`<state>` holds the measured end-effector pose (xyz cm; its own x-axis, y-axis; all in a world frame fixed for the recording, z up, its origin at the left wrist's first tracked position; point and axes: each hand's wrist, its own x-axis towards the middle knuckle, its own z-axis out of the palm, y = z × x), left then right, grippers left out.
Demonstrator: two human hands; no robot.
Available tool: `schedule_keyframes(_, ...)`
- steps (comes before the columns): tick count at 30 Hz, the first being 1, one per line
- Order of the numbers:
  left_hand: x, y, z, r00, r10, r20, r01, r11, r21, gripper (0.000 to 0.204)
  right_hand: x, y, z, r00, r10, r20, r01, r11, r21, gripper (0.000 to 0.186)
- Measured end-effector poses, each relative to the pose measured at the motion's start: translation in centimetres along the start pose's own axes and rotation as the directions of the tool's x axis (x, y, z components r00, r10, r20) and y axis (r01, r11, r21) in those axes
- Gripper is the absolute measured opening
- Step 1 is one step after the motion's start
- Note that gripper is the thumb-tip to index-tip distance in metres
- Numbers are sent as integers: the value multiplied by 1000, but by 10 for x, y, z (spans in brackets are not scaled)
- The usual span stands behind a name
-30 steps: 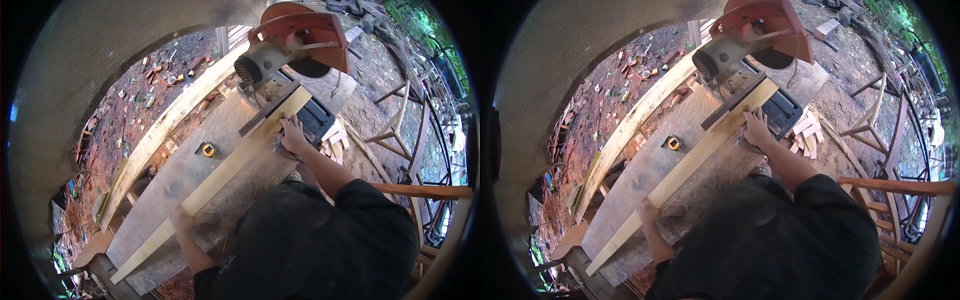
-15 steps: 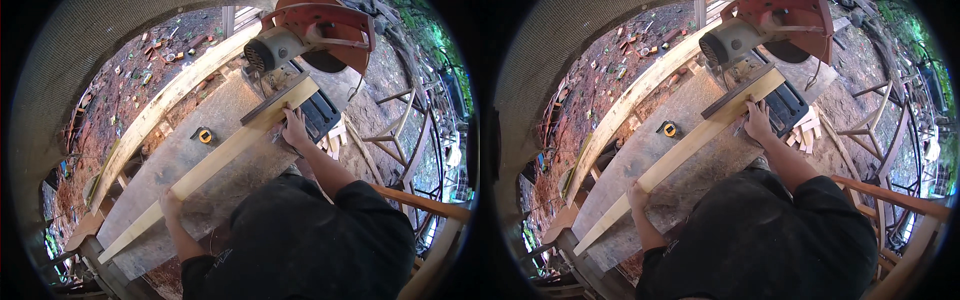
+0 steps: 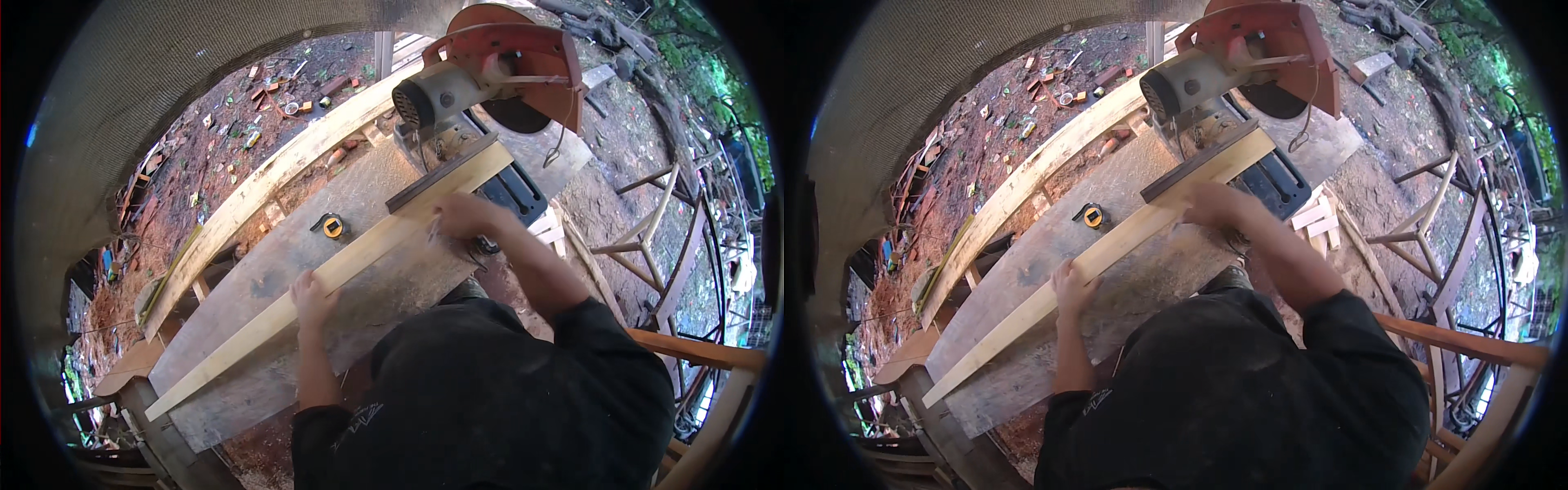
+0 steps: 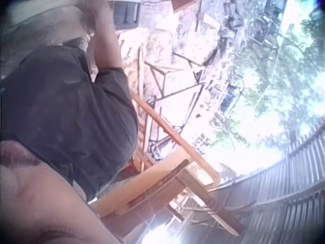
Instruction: The person measures a wooden plank using a tape measure and marks it with a pencil, then cuts the plank using a miter saw.
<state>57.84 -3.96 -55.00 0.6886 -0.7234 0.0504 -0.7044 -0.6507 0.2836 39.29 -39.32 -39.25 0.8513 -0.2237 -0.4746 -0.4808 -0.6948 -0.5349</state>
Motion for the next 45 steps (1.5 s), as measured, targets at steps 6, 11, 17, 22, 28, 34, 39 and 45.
schedule_keyframes(6, 33, 88, 42, 985, -4, -170, -18, 992, -127, 58, -48, -92, -185, 757, -312, -574, 339, 939, -64, 25)
schedule_keyframes(11, 65, 136, 62, 978, 131, -164, -162, 968, -192, 52, -12, -46, -299, 911, -204, -360, -155, 638, -754, 37)
schedule_keyframes(17, 74, 159, 69, 973, 150, -178, -183, 964, -192, 44, -2, -3, -307, 972, 216, -97, -221, 975, -39, 39)
schedule_keyframes(22, 69, 157, 70, 962, 167, -218, -208, 962, -178, 38, -22, -12, -282, 965, 262, -22, -227, 873, 432, 32)
schedule_keyframes(28, 71, 157, 70, 956, 180, -231, -221, 960, -170, 45, -34, 12, -272, 950, 299, 90, -311, 883, 351, 25)
schedule_keyframes(34, 73, 159, 67, 948, 187, -257, -239, 952, -191, 36, -59, 14, -232, 935, 338, -106, -302, 917, 261, 22)
schedule_keyframes(39, 75, 159, 74, 918, 194, -345, -273, 942, -195, 29, -70, 39, -211, 932, 343, -118, -298, 910, 289, 21)
schedule_keyframes(45, 75, 158, 75, 911, 195, -363, -278, 941, -193, 29, -79, 33, -189, 931, 312, -191, -236, 910, 341, 23)
